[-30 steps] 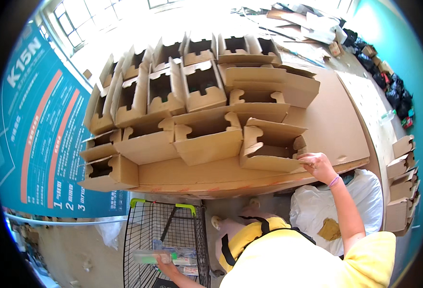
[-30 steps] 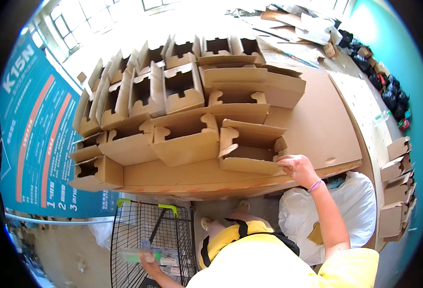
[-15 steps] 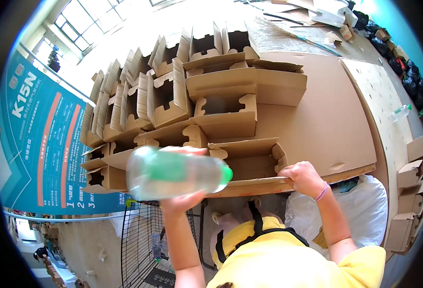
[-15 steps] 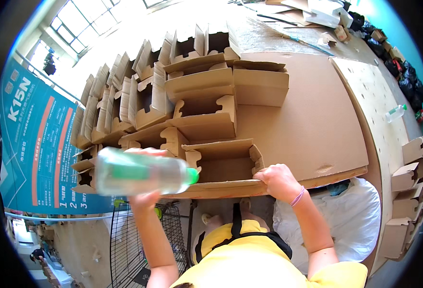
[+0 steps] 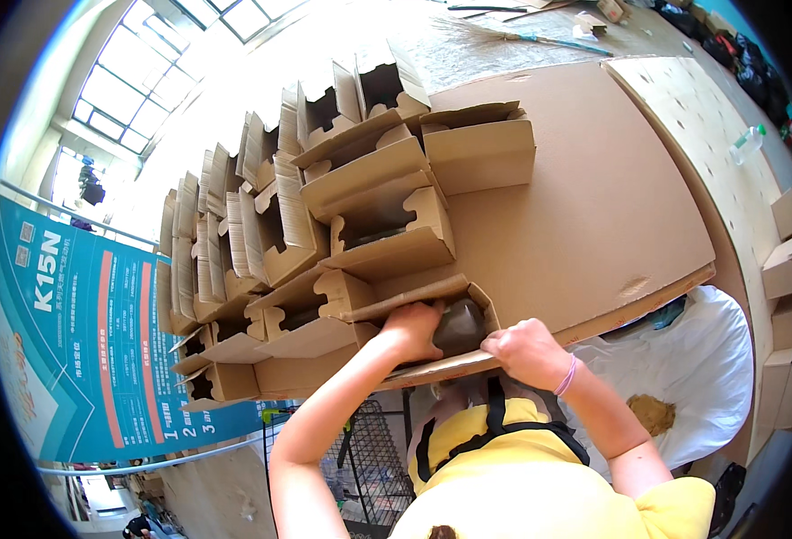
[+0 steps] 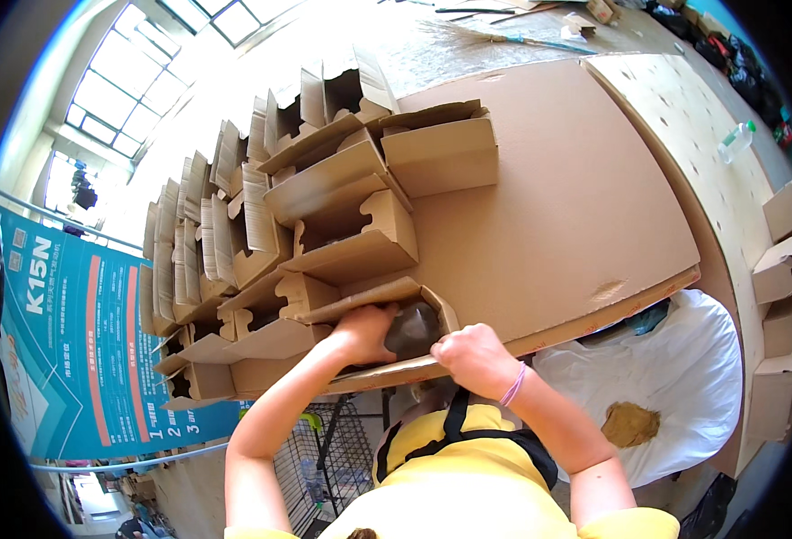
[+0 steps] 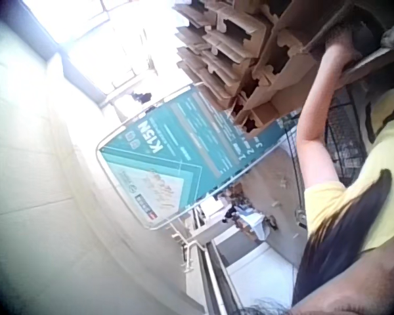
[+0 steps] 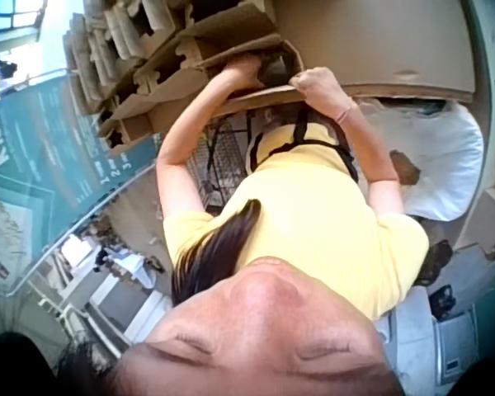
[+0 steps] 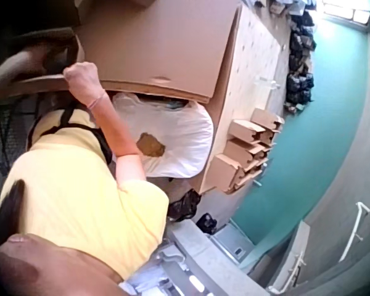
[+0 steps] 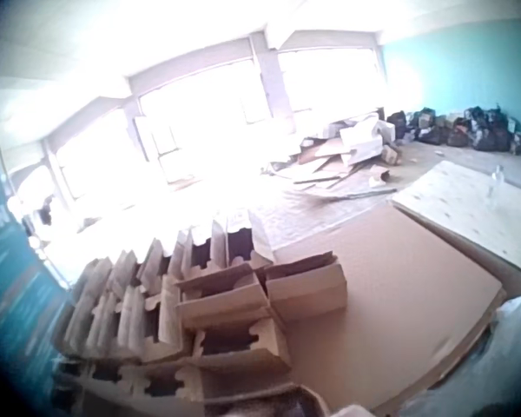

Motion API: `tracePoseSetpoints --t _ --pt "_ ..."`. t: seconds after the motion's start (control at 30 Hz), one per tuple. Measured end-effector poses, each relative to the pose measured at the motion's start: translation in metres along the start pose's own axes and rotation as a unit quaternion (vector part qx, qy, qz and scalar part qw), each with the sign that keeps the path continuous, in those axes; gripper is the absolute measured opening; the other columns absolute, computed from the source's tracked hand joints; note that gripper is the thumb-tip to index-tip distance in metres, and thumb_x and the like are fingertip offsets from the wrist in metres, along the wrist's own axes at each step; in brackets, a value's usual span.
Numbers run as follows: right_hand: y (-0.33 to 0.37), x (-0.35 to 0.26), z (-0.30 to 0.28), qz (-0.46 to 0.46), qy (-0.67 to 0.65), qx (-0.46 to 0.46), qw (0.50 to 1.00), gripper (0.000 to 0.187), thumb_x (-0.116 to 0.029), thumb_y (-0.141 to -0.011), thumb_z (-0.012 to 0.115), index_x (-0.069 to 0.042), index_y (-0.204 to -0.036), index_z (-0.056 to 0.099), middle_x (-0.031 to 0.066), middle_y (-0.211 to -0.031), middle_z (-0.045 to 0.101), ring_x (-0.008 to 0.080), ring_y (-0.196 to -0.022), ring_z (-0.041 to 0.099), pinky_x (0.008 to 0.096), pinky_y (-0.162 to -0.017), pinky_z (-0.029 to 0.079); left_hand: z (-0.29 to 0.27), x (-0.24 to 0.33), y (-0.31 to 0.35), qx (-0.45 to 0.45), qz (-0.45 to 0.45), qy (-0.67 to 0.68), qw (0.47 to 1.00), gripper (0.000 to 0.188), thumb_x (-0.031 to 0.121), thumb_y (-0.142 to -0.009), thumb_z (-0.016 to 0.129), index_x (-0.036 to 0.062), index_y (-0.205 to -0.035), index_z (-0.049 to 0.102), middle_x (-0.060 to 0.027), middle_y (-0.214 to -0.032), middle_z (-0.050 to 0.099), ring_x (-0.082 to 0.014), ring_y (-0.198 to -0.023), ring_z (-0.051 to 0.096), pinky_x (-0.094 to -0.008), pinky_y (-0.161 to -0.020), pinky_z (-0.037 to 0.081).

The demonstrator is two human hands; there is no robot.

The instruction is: The person places plastic bottles from a shopping cart into cardboard boxes arranged on a table and closes the box flaps.

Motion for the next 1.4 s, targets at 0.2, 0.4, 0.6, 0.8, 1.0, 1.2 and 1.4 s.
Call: tracePoseSetpoints --t 0.2,0.4,0.6,0.8,1.0,1.2,1.4 --pt "-0.002 -0.009 0.004 0.013 -0.022 0.021 0.999 0.005 -0.004 -0.072 0.061 -0.007 -0.075 0.063 0.0105 -0.075 0.066 0.0283 -0.072 0.067 0.0372 -0.062 0.052 0.047 -0.015 -0.036 -0.084 0.006 -0.050 0.995 0.073 0.020 -0.063 0.080 0.0012 -0.125 0.046 -0.0259 -0.103 0.065 -0.0402 -0.102 0.062 -0.0446 -0.088 0.051" --pt "-0.003 -0.011 0.006 0.047 -0.038 0.033 0.998 0.004 -0.007 -0.074 0.062 -0.007 -0.077 0.065 0.0104 -0.076 0.066 0.0288 -0.072 0.066 0.0380 -0.064 0.052 0.025 -0.028 0.013 0.107 0.128 0.116 0.979 0.056 0.018 -0.079 0.071 0.0000 -0.128 0.050 -0.0246 -0.117 0.061 -0.0406 -0.109 0.058 -0.0423 -0.095 0.047" --pt "-0.001 -0.001 0.012 0.099 -0.130 0.122 0.979 0.013 -0.021 -0.079 0.069 -0.009 -0.083 0.069 0.0092 -0.081 0.068 0.0301 -0.071 0.065 0.0376 -0.064 0.051 -0.017 -0.022 0.126 0.390 0.082 0.310 0.863 0.044 0.023 -0.084 0.070 0.0005 -0.120 0.060 -0.0188 -0.121 0.062 -0.0327 -0.118 0.057 -0.0404 -0.100 0.045" --pt "-0.014 -0.007 0.020 0.141 -0.211 0.183 0.950 0.025 -0.026 -0.075 0.076 -0.008 -0.091 0.069 0.0089 -0.086 0.069 0.0274 -0.065 0.063 0.0342 -0.062 0.051 0.061 -0.041 0.123 0.366 0.005 0.192 0.911 0.053 0.023 -0.078 0.076 -0.0019 -0.121 0.057 -0.0205 -0.110 0.064 -0.0358 -0.106 0.059 -0.0407 -0.092 0.049" --pt "-0.020 -0.031 0.023 0.254 -0.170 0.328 0.894 0.056 -0.032 -0.074 0.079 -0.003 -0.119 0.061 0.0108 -0.098 0.069 0.0185 -0.059 0.058 0.0286 -0.059 0.048 -0.001 -0.033 0.125 0.559 0.021 0.086 0.825 0.061 0.013 -0.077 0.075 0.0038 -0.131 0.050 -0.0179 -0.126 0.057 -0.0317 -0.119 0.054 -0.0422 -0.101 0.043" --pt "-0.017 -0.011 0.060 0.277 -0.316 0.313 0.852 0.070 -0.035 -0.079 0.075 -0.005 -0.136 0.047 0.0168 -0.108 0.066 0.0235 -0.067 0.061 0.0327 -0.064 0.050 -0.019 -0.040 0.096 0.410 0.057 -0.027 0.910 0.074 0.035 -0.081 0.073 -0.0025 -0.137 0.041 -0.0211 -0.132 0.052 -0.0321 -0.126 0.048 -0.0439 -0.109 0.034" --pt "-0.021 -0.010 0.059 0.379 -0.161 0.323 0.852 0.067 -0.036 -0.081 0.069 -0.005 -0.136 0.045 0.0203 -0.105 0.066 0.0361 -0.092 0.064 0.0434 -0.082 0.050 -0.008 -0.039 0.090 0.308 0.052 0.042 0.949 0.080 0.042 -0.076 0.075 -0.0008 -0.136 0.045 -0.0210 -0.126 0.052 -0.0355 -0.117 0.049 -0.0449 -0.102 0.038"
Point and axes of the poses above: each hand's wrist, its own y-axis away from the middle knuckle, its own z-axis out of the palm, x = y × z, the point moved 2 cm from there along -y, towards the middle knuckle
